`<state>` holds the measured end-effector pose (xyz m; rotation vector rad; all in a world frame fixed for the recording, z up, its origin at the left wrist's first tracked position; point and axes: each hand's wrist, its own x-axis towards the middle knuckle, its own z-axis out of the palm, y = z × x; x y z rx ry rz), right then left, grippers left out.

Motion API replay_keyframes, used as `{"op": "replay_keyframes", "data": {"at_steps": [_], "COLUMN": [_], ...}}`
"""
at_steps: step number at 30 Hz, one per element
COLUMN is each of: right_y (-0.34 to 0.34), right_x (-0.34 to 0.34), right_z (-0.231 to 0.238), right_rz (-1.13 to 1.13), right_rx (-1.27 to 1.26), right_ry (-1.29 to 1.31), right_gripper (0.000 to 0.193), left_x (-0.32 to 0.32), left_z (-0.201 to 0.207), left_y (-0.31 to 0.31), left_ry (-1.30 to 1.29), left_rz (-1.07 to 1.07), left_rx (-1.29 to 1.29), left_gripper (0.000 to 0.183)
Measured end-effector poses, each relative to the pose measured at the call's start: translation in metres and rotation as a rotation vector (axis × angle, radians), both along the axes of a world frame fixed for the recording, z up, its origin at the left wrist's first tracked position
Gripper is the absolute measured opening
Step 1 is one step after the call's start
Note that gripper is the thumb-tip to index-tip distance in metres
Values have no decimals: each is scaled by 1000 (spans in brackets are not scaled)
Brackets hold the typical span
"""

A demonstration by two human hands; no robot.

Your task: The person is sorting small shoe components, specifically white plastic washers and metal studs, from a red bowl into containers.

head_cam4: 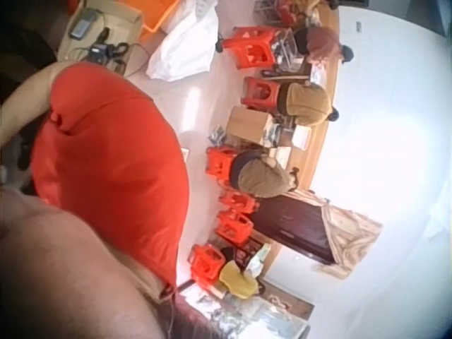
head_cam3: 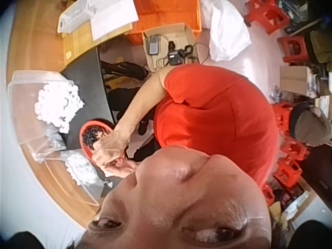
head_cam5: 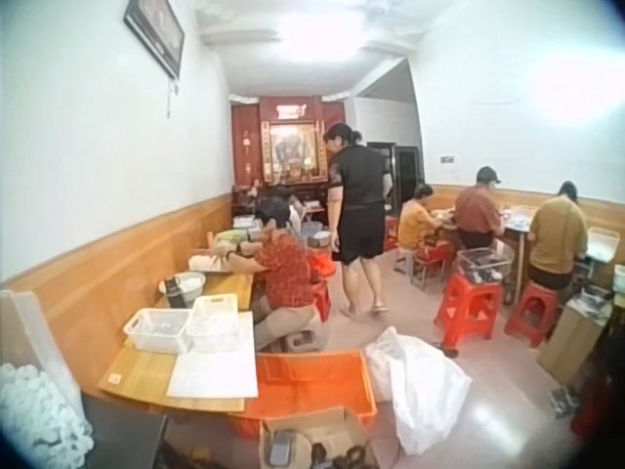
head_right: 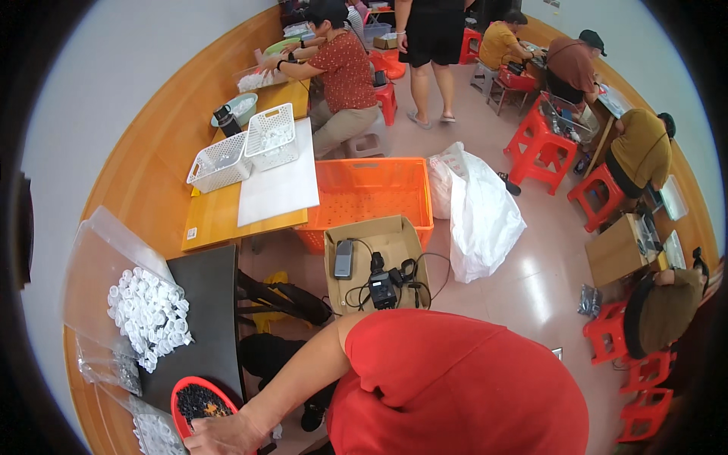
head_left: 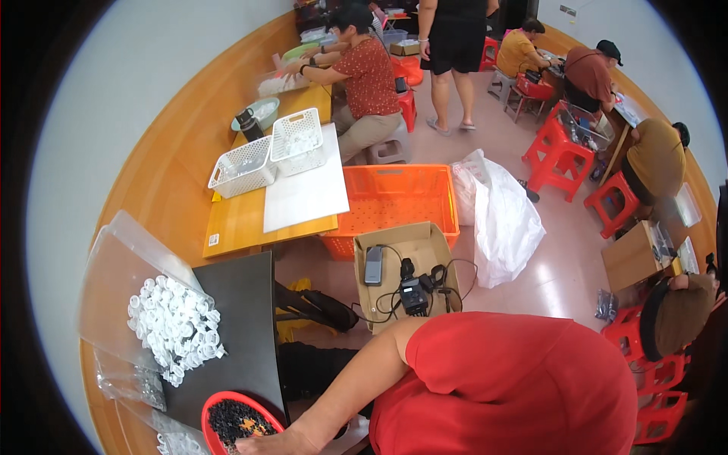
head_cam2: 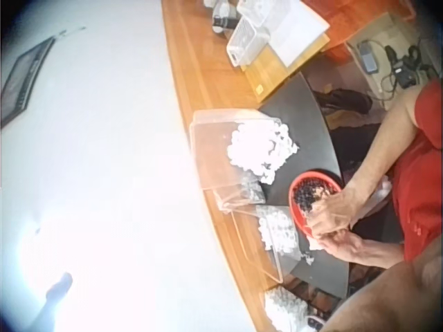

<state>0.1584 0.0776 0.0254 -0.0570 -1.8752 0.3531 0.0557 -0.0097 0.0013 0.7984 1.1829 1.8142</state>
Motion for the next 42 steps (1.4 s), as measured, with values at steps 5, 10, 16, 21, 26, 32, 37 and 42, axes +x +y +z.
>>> {"op": "replay_keyframes", "data": {"at_steps": [5,10,16,21,26,32,37,42], "right_y": [7,7,-7,-3,11,12,20,28], "right_x": [-16,-16,-12,-15,-12,15,53,49], "right_z": [-25,-25,-20,-24,-36,-40,-22,-32], "right_rz": [88,148,-29,77,196,62,-46,26], "right_rx": [14,2,4,45,-131,-172,-418,-549], "right_ry": [-20,-55,-87,-42,-167,-208,-152,-129], "right_gripper": [19,18,19,23,17,17,12,9], "left_x": [-4,-21,-7,-21,-3,-5,-12,-85], "left_z": [-6,-9,-3,-21,-5,2,16,73], "left_y": [-5,-16,-15,-14,-12,-10,-5,26], "left_ry": [29,62,42,373,54,-227,-323,-194], "left_rz": [-27,-51,32,-22,-58,-27,-171,12], "left_rx": [15,16,20,113,-55,-115,-151,134], "left_gripper": [37,37,33,35,39,43,27,40]}}
